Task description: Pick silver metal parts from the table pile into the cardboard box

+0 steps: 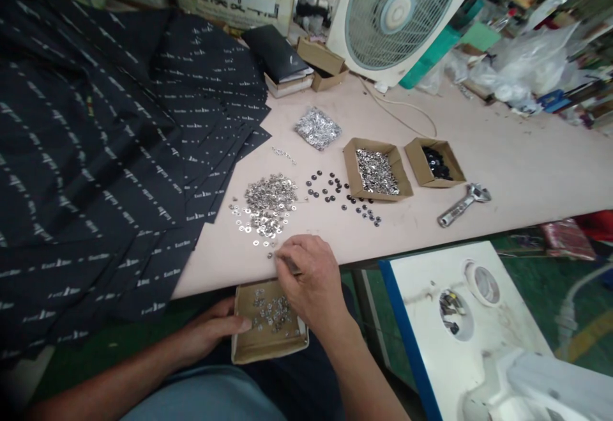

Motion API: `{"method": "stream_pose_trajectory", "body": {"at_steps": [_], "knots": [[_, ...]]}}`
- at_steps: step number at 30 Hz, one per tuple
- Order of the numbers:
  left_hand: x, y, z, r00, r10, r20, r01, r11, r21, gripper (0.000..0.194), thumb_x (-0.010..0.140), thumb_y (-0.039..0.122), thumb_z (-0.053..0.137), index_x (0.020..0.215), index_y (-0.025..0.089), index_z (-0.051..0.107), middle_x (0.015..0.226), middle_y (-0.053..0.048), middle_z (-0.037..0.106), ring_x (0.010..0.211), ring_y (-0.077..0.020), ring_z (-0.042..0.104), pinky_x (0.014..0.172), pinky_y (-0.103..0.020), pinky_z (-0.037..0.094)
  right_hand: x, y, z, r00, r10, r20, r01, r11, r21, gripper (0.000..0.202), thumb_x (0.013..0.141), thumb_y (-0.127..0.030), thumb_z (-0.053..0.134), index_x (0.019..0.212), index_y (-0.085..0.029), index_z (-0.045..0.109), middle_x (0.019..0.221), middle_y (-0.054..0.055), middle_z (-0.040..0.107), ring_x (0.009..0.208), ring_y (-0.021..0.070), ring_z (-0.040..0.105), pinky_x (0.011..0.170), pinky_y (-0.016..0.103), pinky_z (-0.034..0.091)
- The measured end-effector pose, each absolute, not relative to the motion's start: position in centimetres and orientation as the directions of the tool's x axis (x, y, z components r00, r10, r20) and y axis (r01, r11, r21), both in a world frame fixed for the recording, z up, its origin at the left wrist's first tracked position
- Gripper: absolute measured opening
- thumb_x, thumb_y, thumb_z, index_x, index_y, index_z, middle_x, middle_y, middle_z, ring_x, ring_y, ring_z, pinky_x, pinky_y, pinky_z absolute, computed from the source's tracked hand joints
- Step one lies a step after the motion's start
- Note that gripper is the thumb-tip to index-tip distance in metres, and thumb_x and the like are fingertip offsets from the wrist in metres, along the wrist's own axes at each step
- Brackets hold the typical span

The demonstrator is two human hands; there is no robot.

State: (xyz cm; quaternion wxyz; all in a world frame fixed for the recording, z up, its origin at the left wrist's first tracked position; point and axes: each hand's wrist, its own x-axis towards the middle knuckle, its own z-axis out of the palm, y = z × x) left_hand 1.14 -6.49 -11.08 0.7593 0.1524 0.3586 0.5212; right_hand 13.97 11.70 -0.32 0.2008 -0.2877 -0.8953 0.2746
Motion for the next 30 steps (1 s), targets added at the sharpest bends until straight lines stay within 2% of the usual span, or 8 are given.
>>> {"method": "stream_pose_trajectory", "body": {"at_steps": [3,7,12,15,19,21,24,30], "knots": [[1.2,-6.6,-11.3,0.200,0.898,-0.392,-0.685,0.414,0.599,0.056,0.084,0.027,0.072,0.139,0.017,0.067,0.139,-0.011,0.073,0.129,-0.0378,0.065,0.117,-0.053,0.044,14.8,11.6,-0.1,-0.698,0.690,0.191,0.398,0.595,-0.699,0.012,0.093,-0.019,0.066,0.096,-0.027,0.074,0.105,0.006,0.075,0.104,0.0258,0.068,0.094,0.045,0.053],[1.3,-6.7,-11.6,0.211,0.887,-0.410,-0.681,0.434,0.590,0.055,0.084,0.028,0.073,0.139,0.017,0.067,0.137,-0.011,0.075,0.124,-0.0372,0.068,0.115,-0.053,0.045,15.9,11.5,-0.3,-0.484,0.871,0.085,0.412,0.312,-0.856,0.019,0.097,-0.027,0.066,0.115,-0.028,0.074,0.114,0.005,0.076,0.107,0.0241,0.070,0.098,0.042,0.054],[1.4,-7.0,-12.0,0.215,0.883,-0.417,-0.684,0.441,0.581,0.055,0.086,0.026,0.072,0.140,0.017,0.067,0.140,-0.011,0.073,0.128,-0.0369,0.066,0.117,-0.052,0.044,15.1,11.2,-0.5,-0.358,0.932,-0.051,0.320,0.071,-0.945,0.021,0.099,-0.034,0.067,0.116,-0.025,0.075,0.116,0.006,0.078,0.104,0.0230,0.074,0.098,0.041,0.057],[1.5,-7.1,-12.2,0.224,0.886,-0.405,-0.695,0.437,0.571,0.055,0.088,0.026,0.071,0.141,0.017,0.066,0.141,-0.013,0.072,0.130,-0.0377,0.065,0.118,-0.054,0.043,14.3,11.1,-0.5,-0.391,0.920,-0.002,0.318,0.133,-0.939,0.020,0.101,-0.032,0.064,0.117,-0.025,0.074,0.116,0.005,0.078,0.105,0.0225,0.074,0.098,0.041,0.057],[1.5,-6.9,-12.0,0.215,0.898,-0.383,-0.703,0.414,0.578,0.057,0.086,0.026,0.072,0.142,0.018,0.065,0.142,-0.013,0.071,0.130,-0.0379,0.065,0.117,-0.054,0.044,14.0,11.3,-0.6,-0.520,0.814,0.258,0.373,0.488,-0.789,0.014,0.097,-0.021,0.065,0.108,-0.024,0.075,0.113,0.006,0.076,0.109,0.0221,0.070,0.100,0.041,0.055],[1.4,-6.8,-11.9,0.210,0.900,-0.381,-0.696,0.411,0.588,0.056,0.086,0.026,0.072,0.142,0.018,0.066,0.141,-0.012,0.072,0.130,-0.0375,0.065,0.117,-0.053,0.044,14.4,11.4,-0.7,-0.534,0.784,0.316,0.397,0.563,-0.725,0.014,0.097,-0.018,0.065,0.105,-0.024,0.075,0.110,0.005,0.075,0.107,0.0210,0.070,0.099,0.040,0.055],[1.4,-6.7,-11.7,0.219,0.901,-0.375,-0.686,0.416,0.598,0.054,0.087,0.026,0.071,0.140,0.019,0.067,0.139,-0.011,0.073,0.129,-0.0374,0.065,0.116,-0.053,0.044,15.1,11.5,-1.0,-0.493,0.826,0.274,0.413,0.499,-0.762,0.014,0.098,-0.020,0.065,0.106,-0.025,0.075,0.111,0.004,0.075,0.107,0.0212,0.070,0.100,0.041,0.055],[1.5,-6.6,-11.3,0.213,0.895,-0.391,-0.684,0.422,0.594,0.055,0.085,0.028,0.073,0.139,0.018,0.068,0.138,-0.011,0.074,0.129,-0.0381,0.065,0.116,-0.053,0.044,14.1,11.2,-1.0,-0.444,0.895,0.053,0.307,0.207,-0.929,0.020,0.103,-0.035,0.063,0.114,-0.026,0.076,0.111,0.004,0.079,0.104,0.0226,0.074,0.097,0.040,0.055]]}}
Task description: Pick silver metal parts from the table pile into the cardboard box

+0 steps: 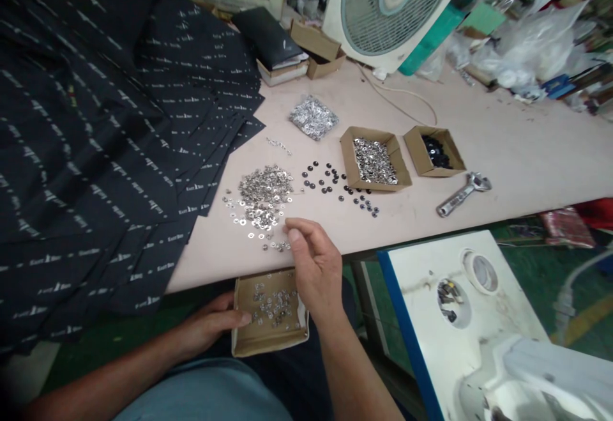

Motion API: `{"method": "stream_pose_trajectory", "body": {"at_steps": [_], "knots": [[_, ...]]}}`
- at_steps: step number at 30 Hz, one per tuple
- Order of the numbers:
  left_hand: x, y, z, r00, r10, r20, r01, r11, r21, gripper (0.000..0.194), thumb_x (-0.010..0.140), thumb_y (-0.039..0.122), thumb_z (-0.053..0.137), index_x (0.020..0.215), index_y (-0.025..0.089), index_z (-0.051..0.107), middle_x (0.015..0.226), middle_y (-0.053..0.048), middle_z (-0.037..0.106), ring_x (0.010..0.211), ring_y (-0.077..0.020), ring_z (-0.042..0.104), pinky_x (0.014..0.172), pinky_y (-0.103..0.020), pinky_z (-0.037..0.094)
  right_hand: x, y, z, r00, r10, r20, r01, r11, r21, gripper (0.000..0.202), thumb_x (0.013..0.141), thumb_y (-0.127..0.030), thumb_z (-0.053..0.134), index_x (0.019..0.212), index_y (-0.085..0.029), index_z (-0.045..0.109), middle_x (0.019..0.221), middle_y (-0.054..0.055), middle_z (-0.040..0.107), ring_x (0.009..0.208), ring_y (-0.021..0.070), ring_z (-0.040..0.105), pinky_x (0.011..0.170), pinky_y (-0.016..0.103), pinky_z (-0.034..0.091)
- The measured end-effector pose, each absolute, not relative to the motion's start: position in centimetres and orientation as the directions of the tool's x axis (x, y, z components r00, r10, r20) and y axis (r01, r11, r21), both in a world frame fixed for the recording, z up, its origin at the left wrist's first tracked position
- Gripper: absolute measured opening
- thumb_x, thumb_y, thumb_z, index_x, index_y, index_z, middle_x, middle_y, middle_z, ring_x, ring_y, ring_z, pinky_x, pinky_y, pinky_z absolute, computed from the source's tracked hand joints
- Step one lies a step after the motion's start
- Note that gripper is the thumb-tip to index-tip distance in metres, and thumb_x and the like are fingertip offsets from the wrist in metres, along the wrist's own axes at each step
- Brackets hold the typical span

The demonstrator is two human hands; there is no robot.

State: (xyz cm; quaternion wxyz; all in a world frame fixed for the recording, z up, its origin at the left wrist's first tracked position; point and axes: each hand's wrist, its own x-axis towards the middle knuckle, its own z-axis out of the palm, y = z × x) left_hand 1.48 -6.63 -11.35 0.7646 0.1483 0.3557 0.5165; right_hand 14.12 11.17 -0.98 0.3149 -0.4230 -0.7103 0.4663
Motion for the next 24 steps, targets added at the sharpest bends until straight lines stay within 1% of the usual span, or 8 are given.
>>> {"method": "stream_pose_trajectory", "body": {"at_steps": [3,8,14,19,24], "knots": [[1.5,-6.5,-11.2,0.222,0.898,-0.381,-0.689,0.421,0.590,0.057,0.084,0.030,0.073,0.140,0.017,0.067,0.137,-0.012,0.074,0.130,-0.0389,0.064,0.116,-0.054,0.044,12.8,11.0,-0.8,-0.469,0.883,0.023,0.244,0.154,-0.957,0.024,0.104,-0.040,0.061,0.114,-0.025,0.076,0.108,0.004,0.079,0.102,0.0223,0.074,0.095,0.038,0.056],[1.5,-6.4,-11.2,0.211,0.900,-0.381,-0.703,0.410,0.581,0.056,0.084,0.029,0.074,0.138,0.017,0.069,0.136,-0.012,0.075,0.129,-0.0387,0.065,0.118,-0.054,0.042,11.5,10.5,-0.6,-0.532,0.847,0.009,0.199,0.135,-0.971,0.029,0.106,-0.043,0.056,0.110,-0.024,0.077,0.106,0.004,0.079,0.099,0.0217,0.074,0.091,0.036,0.057],[1.6,-6.4,-11.0,0.202,0.897,-0.393,-0.698,0.413,0.585,0.056,0.082,0.029,0.075,0.137,0.017,0.069,0.136,-0.012,0.075,0.127,-0.0385,0.066,0.117,-0.053,0.043,10.9,10.3,-0.6,-0.569,0.822,0.018,0.148,0.124,-0.981,0.029,0.106,-0.044,0.056,0.113,-0.025,0.077,0.111,0.005,0.079,0.106,0.0237,0.074,0.099,0.041,0.055],[1.6,-6.5,-11.0,0.205,0.906,-0.370,-0.699,0.400,0.593,0.053,0.084,0.027,0.072,0.136,0.017,0.070,0.134,-0.012,0.075,0.128,-0.0390,0.065,0.114,-0.052,0.045,10.3,10.6,-0.4,-0.673,0.740,0.021,0.133,0.149,-0.980,0.030,0.107,-0.045,0.055,0.115,-0.027,0.077,0.112,0.004,0.079,0.108,0.0226,0.073,0.101,0.041,0.054],[1.6,-6.3,-10.7,0.209,0.906,-0.368,-0.695,0.403,0.595,0.055,0.083,0.028,0.072,0.137,0.017,0.069,0.133,-0.012,0.076,0.128,-0.0392,0.065,0.114,-0.053,0.044,9.8,11.1,-0.2,-0.753,0.658,-0.010,0.087,0.085,-0.993,0.033,0.107,-0.047,0.054,0.113,-0.026,0.078,0.111,0.004,0.080,0.108,0.0226,0.073,0.102,0.042,0.055]]}}
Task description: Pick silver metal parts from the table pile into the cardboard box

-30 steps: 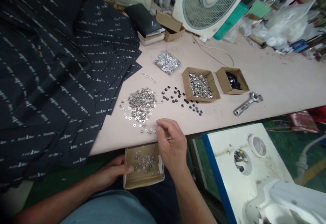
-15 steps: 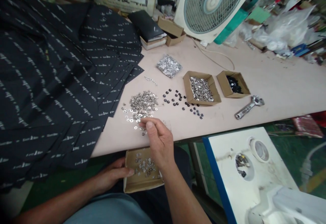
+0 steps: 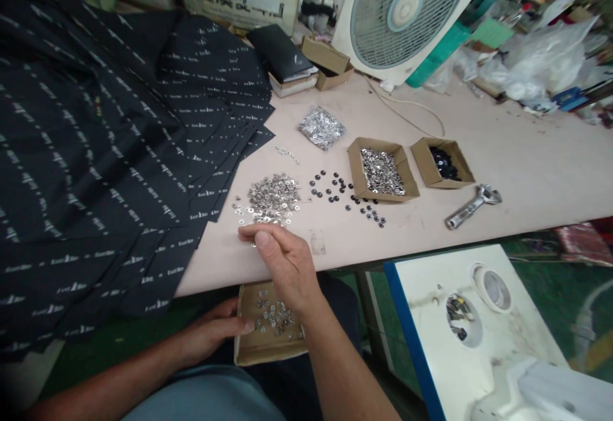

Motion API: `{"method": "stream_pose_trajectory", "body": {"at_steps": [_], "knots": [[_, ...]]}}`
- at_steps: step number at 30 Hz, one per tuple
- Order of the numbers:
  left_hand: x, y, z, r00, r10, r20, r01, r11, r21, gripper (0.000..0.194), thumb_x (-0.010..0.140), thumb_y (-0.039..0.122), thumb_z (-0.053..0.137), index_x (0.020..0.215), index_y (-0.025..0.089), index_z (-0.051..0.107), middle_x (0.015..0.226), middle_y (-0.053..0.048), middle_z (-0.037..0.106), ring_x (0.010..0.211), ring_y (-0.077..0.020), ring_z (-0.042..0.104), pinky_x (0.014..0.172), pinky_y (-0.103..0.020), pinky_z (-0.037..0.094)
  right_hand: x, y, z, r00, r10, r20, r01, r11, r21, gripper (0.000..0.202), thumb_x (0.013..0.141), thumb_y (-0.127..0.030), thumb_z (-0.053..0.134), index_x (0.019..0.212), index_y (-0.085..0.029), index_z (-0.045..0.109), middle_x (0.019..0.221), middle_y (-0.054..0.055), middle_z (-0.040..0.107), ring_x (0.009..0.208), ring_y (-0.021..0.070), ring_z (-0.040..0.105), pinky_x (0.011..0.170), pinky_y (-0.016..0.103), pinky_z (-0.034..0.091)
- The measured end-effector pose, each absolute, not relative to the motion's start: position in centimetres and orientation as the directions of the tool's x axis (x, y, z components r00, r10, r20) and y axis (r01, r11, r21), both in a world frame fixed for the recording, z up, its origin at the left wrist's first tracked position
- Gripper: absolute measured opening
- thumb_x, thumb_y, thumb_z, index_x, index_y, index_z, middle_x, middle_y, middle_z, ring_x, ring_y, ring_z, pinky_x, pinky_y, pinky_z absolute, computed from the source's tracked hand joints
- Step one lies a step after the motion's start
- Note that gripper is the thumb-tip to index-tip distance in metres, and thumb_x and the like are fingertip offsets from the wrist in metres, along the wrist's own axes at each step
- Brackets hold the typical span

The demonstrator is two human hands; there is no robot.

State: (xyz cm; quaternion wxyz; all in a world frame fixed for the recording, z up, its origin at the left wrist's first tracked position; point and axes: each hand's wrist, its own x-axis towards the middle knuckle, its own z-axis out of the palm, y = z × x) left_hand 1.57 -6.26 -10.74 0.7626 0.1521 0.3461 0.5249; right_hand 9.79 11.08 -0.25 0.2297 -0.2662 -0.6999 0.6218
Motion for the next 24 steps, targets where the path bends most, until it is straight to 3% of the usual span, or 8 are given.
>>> {"method": "stream_pose_trajectory", "body": {"at_steps": [8,13,21,24], "knots": [[1.4,-6.1,-10.5,0.181,0.895,-0.408,-0.687,0.412,0.598,0.056,0.081,0.029,0.075,0.135,0.017,0.069,0.132,-0.012,0.076,0.124,-0.0387,0.067,0.114,-0.054,0.044,8.4,11.5,-0.4,-0.812,0.582,-0.045,0.033,-0.031,-0.999,0.031,0.103,-0.047,0.060,0.106,-0.022,0.079,0.097,0.004,0.081,0.093,0.0190,0.076,0.092,0.036,0.059],[1.3,-6.3,-10.5,0.177,0.901,-0.396,-0.684,0.402,0.609,0.054,0.083,0.028,0.074,0.136,0.017,0.069,0.134,-0.011,0.076,0.125,-0.0374,0.067,0.115,-0.053,0.043,8.6,11.3,-0.3,-0.824,0.551,-0.132,0.083,-0.112,-0.990,0.032,0.102,-0.048,0.061,0.103,-0.021,0.078,0.082,0.001,0.075,0.069,0.0134,0.072,0.068,0.027,0.060],[1.1,-6.7,-11.4,0.177,0.913,-0.369,-0.629,0.393,0.671,0.052,0.088,0.025,0.069,0.140,0.019,0.065,0.141,-0.010,0.071,0.131,-0.0384,0.062,0.111,-0.052,0.044,13.1,8.7,1.0,-0.849,0.487,-0.204,0.189,-0.080,-0.979,0.029,0.104,-0.042,0.059,0.106,-0.020,0.077,0.085,0.003,0.076,0.076,0.0162,0.073,0.071,0.029,0.059],[1.2,-6.7,-11.3,0.182,0.917,-0.355,-0.641,0.384,0.665,0.053,0.088,0.027,0.070,0.141,0.019,0.065,0.141,-0.010,0.071,0.132,-0.0385,0.062,0.113,-0.053,0.044,14.4,8.3,1.6,-0.827,0.530,-0.187,0.162,-0.094,-0.982,0.025,0.105,-0.038,0.059,0.104,-0.020,0.077,0.085,0.003,0.076,0.077,0.0169,0.073,0.071,0.029,0.059]]}}
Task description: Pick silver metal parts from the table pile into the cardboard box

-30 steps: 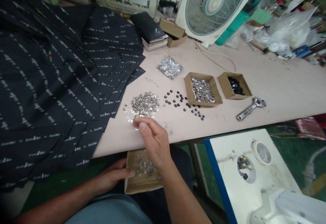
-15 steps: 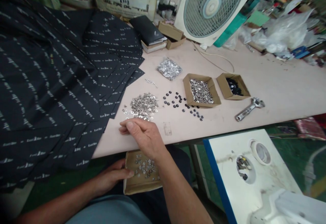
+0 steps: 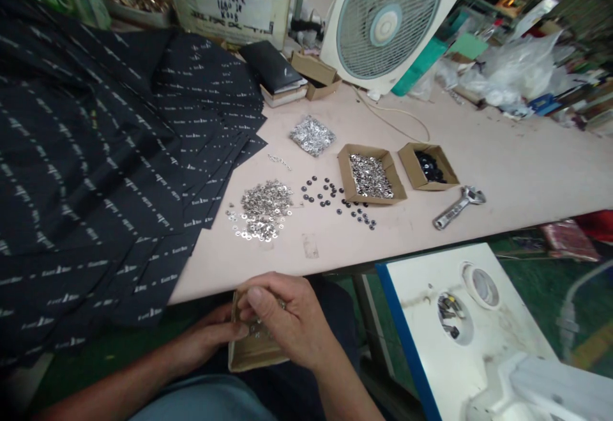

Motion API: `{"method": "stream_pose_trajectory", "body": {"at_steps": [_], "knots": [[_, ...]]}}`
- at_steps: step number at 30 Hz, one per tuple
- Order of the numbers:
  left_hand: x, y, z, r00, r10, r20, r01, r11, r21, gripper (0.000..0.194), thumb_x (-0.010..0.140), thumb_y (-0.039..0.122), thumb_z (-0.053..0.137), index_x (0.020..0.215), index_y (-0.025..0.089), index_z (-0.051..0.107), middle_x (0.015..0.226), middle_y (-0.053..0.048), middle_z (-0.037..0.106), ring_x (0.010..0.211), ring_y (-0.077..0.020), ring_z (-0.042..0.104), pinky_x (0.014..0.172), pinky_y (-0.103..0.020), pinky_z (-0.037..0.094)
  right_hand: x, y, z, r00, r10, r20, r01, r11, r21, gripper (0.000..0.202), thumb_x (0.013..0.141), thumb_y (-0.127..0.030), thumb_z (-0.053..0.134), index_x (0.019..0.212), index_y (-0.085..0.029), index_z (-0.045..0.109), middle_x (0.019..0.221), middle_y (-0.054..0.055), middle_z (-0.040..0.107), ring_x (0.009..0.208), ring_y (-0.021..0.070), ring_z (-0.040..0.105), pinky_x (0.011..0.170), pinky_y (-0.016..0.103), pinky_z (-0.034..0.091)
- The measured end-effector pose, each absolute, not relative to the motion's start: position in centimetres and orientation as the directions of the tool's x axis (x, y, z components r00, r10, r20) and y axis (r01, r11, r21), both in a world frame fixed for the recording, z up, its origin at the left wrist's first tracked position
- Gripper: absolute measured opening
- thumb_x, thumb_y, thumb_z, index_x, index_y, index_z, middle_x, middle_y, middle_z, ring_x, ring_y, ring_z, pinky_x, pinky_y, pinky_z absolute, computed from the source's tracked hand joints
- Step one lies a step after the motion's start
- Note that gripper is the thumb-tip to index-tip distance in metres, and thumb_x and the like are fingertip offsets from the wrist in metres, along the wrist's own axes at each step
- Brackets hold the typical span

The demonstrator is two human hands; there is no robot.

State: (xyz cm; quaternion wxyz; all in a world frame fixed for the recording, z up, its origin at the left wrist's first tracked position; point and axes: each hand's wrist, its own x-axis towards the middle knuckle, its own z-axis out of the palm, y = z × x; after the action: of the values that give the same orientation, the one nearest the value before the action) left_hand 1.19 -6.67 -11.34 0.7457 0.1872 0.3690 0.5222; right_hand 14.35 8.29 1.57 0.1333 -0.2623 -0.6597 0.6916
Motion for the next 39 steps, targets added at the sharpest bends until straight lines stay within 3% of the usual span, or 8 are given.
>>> {"method": "stream_pose_trajectory", "body": {"at_steps": [2,6,9,12,16,25,31,39], "knots": [[1.4,-6.7,-11.3,0.187,0.915,-0.357,-0.665,0.385,0.640,0.055,0.088,0.029,0.071,0.141,0.019,0.065,0.139,-0.011,0.073,0.130,-0.0384,0.063,0.115,-0.055,0.043,14.5,8.7,1.7,-0.777,0.618,-0.119,0.146,-0.006,-0.989,0.022,0.105,-0.034,0.059,0.103,-0.022,0.077,0.087,0.002,0.076,0.079,0.0174,0.073,0.074,0.030,0.058],[1.9,-6.7,-11.3,0.200,0.905,-0.375,-0.711,0.397,0.580,0.055,0.085,0.029,0.074,0.138,0.017,0.068,0.136,-0.013,0.074,0.128,-0.0383,0.066,0.118,-0.055,0.042,13.6,10.8,0.6,-0.645,0.747,0.161,0.259,0.412,-0.873,0.011,0.099,-0.023,0.065,0.102,-0.024,0.076,0.102,0.004,0.076,0.097,0.0200,0.071,0.089,0.035,0.056],[2.2,-6.6,-11.3,0.211,0.895,-0.393,-0.717,0.415,0.561,0.053,0.083,0.030,0.076,0.134,0.017,0.071,0.135,-0.013,0.075,0.127,-0.0382,0.067,0.117,-0.054,0.043,12.4,12.4,-0.7,-0.645,0.699,0.310,0.343,0.627,-0.699,0.020,0.094,-0.016,0.068,0.111,-0.023,0.074,0.118,0.009,0.074,0.113,0.0250,0.067,0.103,0.043,0.052],[2.2,-6.6,-11.3,0.208,0.898,-0.387,-0.712,0.410,0.570,0.053,0.082,0.030,0.076,0.134,0.018,0.071,0.133,-0.013,0.076,0.126,-0.0382,0.067,0.116,-0.053,0.044,11.4,12.9,-1.4,-0.710,0.622,0.330,0.419,0.750,-0.512,0.026,0.092,-0.017,0.070,0.117,-0.022,0.074,0.126,0.012,0.072,0.117,0.0315,0.064,0.102,0.052,0.050],[2.0,-6.6,-11.5,0.194,0.906,-0.376,-0.709,0.395,0.584,0.056,0.083,0.030,0.076,0.137,0.019,0.069,0.131,-0.012,0.077,0.127,-0.0383,0.066,0.115,-0.054,0.045,11.5,12.0,-1.5,-0.767,0.570,0.295,0.440,0.801,-0.405,0.026,0.097,-0.018,0.064,0.121,-0.023,0.072,0.131,0.011,0.072,0.116,0.0327,0.064,0.097,0.054,0.049],[2.3,-6.5,-11.3,0.207,0.911,-0.356,-0.717,0.389,0.579,0.057,0.084,0.026,0.074,0.140,0.019,0.067,0.135,-0.011,0.075,0.127,-0.0368,0.067,0.116,-0.052,0.044,14.4,10.2,-1.6,-0.743,0.552,0.378,0.320,0.789,-0.524,0.026,0.097,-0.014,0.062,0.119,-0.026,0.072,0.122,0.009,0.075,0.117,0.0267,0.066,0.103,0.050,0.052],[2.2,-6.5,-10.8,0.218,0.901,-0.374,-0.713,0.409,0.569,0.058,0.083,0.030,0.075,0.138,0.017,0.068,0.129,-0.013,0.078,0.124,-0.0381,0.068,0.114,-0.053,0.047,14.1,11.5,-1.6,-0.650,0.656,0.383,0.472,0.744,-0.473,0.022,0.096,-0.018,0.064,0.114,-0.024,0.075,0.113,0.011,0.075,0.106,0.0284,0.067,0.095,0.050,0.053],[2.2,-6.4,-10.8,0.226,0.896,-0.383,-0.708,0.421,0.567,0.058,0.081,0.031,0.075,0.137,0.017,0.069,0.128,-0.013,0.079,0.123,-0.0382,0.069,0.113,-0.053,0.047,13.4,12.0,-1.9,-0.671,0.665,0.328,0.537,0.741,-0.402,0.018,0.093,-0.023,0.069,0.110,-0.023,0.076,0.102,0.010,0.073,0.096,0.0290,0.064,0.088,0.047,0.049]]}}
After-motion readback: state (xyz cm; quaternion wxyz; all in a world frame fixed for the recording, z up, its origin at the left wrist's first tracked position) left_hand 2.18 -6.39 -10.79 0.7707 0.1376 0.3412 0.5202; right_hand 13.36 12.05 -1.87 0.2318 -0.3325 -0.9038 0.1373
